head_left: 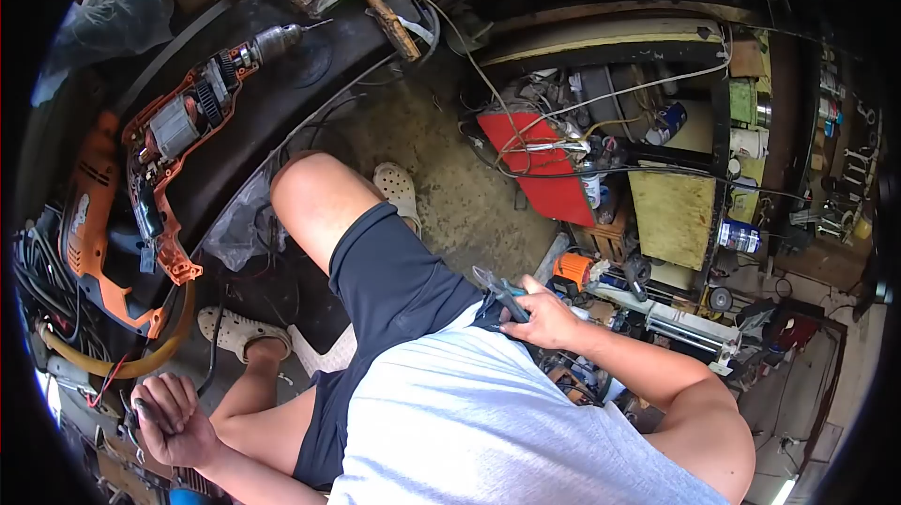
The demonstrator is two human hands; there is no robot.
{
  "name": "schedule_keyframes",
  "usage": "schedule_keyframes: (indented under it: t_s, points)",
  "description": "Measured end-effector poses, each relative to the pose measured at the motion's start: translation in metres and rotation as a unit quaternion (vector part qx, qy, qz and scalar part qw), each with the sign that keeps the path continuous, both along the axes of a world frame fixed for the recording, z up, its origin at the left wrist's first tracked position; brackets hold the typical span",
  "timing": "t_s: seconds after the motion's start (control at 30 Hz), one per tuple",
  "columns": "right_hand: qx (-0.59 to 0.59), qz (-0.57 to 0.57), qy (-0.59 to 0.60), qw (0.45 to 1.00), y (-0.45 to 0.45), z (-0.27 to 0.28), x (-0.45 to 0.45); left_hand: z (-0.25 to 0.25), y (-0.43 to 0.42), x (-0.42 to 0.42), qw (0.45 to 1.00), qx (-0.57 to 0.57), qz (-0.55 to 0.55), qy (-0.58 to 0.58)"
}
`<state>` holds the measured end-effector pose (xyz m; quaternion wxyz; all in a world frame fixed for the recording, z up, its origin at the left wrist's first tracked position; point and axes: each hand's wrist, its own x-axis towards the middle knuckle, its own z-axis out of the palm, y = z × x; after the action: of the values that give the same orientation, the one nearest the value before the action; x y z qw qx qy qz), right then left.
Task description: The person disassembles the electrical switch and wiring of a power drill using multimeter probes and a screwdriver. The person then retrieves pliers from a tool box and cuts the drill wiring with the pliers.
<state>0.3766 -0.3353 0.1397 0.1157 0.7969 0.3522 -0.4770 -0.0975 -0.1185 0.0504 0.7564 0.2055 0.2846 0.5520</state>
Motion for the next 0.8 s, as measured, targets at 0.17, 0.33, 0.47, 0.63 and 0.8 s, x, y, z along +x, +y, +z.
schedule_keyframes:
  t_s: [0.17,0.33,0.47,0.63,0.8]
  points:
    - [0.054,0.037,0.037,0.997,-0.013,-0.019,0.001,-0.001,0.001,0.003,1.0,0.011,-0.006,-0.006]
    - [0.049,0.081,0.057,0.994,-0.021,-0.009,0.004,-0.006,-0.005,-0.002,1.0,0.015,0.003,-0.004]
    - [0.067,0.12,0.038,0.99,-0.026,-0.003,0.002,-0.006,-0.007,-0.001,0.999,0.029,-0.004,-0.017]
    - [0.096,0.206,0.025,0.974,-0.036,-0.011,0.002,-0.006,-0.01,0.002,0.999,0.03,-0.012,-0.023]
    - [0.212,0.16,0.03,0.964,-0.019,-0.019,-0.001,-0.01,-0.011,0.006,0.999,0.024,-0.035,-0.023]
